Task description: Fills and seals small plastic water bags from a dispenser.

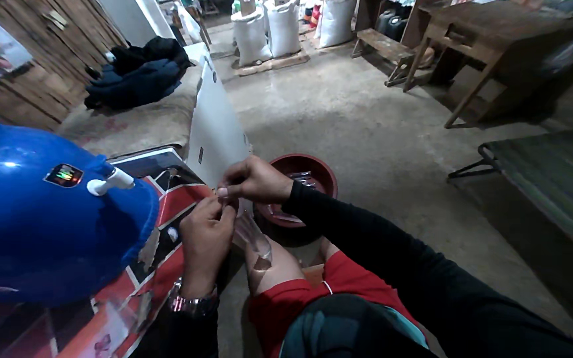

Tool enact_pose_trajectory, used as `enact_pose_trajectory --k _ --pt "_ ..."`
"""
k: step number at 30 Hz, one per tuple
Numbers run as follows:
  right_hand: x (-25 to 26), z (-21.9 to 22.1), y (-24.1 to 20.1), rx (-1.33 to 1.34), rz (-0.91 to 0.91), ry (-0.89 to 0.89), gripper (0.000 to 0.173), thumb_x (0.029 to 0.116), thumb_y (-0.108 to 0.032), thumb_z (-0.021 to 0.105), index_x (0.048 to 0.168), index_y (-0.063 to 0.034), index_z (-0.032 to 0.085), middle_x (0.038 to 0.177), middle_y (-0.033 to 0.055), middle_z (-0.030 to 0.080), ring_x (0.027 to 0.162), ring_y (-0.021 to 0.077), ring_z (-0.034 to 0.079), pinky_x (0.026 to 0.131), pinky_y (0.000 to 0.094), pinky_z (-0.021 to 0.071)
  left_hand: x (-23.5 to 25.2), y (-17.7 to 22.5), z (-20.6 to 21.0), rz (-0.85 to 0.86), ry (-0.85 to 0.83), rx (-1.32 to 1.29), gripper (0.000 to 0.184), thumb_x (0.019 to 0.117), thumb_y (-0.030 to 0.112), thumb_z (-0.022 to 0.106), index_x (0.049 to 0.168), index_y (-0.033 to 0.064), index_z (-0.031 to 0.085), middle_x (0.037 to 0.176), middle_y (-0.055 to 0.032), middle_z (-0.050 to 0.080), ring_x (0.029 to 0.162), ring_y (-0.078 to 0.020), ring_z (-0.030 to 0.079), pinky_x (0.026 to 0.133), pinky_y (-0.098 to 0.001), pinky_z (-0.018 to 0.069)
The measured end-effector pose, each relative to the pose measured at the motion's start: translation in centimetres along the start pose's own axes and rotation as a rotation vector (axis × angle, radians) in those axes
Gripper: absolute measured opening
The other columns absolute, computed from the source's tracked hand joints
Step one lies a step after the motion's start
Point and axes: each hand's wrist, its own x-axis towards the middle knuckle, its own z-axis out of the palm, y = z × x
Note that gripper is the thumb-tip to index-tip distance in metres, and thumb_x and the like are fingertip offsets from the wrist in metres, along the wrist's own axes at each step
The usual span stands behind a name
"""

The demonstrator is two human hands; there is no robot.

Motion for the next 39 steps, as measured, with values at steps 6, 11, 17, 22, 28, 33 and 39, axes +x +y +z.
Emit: enact_pose_trajectory --k 6,11,17,22,28,33,39 --pt "-1.6 -0.2 1.5 0.449 0.145 0.026 0.013 0.0974 -0.009 0.07 0.1 0.0029 0.075 0.084 0.007 0.071 0.071 0.0086 0.063 0.066 0.0258 0.0531 -0.2 0.8 -1.1 0.067 -0.08 0.032 0.026 0.102 0.033 0.06 0.095 0.0179 0.08 0.098 0.0061 0.075 0.088 -0.0016 0.069 0.08 -0.0287 0.0587" --pt "-5.6 0.7 8.2 0.57 0.324 0.177 0.035 0.1083 -0.034 0.048 0.123 -0.0077 0.066 0.104 0.0045 0.071 0.088 0.0114 0.067 0.077 0.0309 0.0576 0.9 3.3 -3.5 0.206 -0.08 -0.084 0.017 0.1011 0.026 0.065 0.101 0.0154 0.079 0.099 0.005 0.074 0.081 -0.0029 0.07 0.072 -0.0261 0.062" --pt "-11.6 8.2 17.8 1.138 0.89 -0.183 0.1 0.0897 -0.088 0.008 0.135 -0.015 0.058 0.101 0.0108 0.071 0.078 0.0198 0.068 0.064 0.0359 0.0575 1.9 4.4 -7.6 0.383 -0.069 -0.254 0.009 0.0949 0.005 0.068 0.098 0.0072 0.076 0.102 -0.0018 0.071 0.086 -0.0089 0.068 0.074 -0.0269 0.062" --pt "-13.9 7.3 16.7 0.914 0.69 0.12 0.058 0.11 -0.054 0.025 0.113 -0.0104 0.063 0.074 0.0 0.063 0.054 0.0059 0.053 0.049 0.0215 0.0472 1.0 -0.4 -7.4 0.213 0.047 0.137 0.014 0.1005 0.017 0.065 0.103 0.0121 0.078 0.096 0.0004 0.07 0.086 -0.0071 0.067 0.077 -0.0276 0.0582" --pt "-15.5 9.6 17.9 0.228 0.278 0.168 0.071 0.084 -0.029 0.083 0.144 -0.0089 0.051 0.136 0.0131 0.058 0.115 0.0195 0.063 0.095 0.0369 0.0586 -0.1 -3.2 -5.0 -0.068 0.136 0.265 0.019 0.1019 0.022 0.064 0.1 0.0109 0.078 0.088 -0.0039 0.068 0.079 -0.0149 0.065 0.072 -0.0386 0.0564" --pt "-15.0 15.5 18.2 0.017 0.41 -0.009 0.089 0.0692 -0.033 0.094 0.145 -0.0126 0.051 0.137 0.0173 0.055 0.119 0.0263 0.06 0.101 0.0412 0.0554 -1.5 -2.8 -1.5 -0.281 0.119 -0.162 0.026 0.1073 0.025 0.054 0.097 0.011 0.073 0.079 -0.0007 0.067 0.063 -0.0116 0.059 0.06 -0.0341 0.0514" --pt "-12.9 13.2 15.5 0.071 0.278 -0.264 0.046 0.1051 -0.042 0.05 0.135 -0.0097 0.063 0.136 0.0147 0.058 0.122 0.0257 0.058 0.103 0.0448 0.0509 -4.0 -5.2 2.3 -0.225 0.024 -0.441 0.03 0.1071 0.02 0.049 0.096 0.0067 0.073 0.076 -0.0018 0.067 0.066 -0.0114 0.062 0.064 -0.0324 0.055"
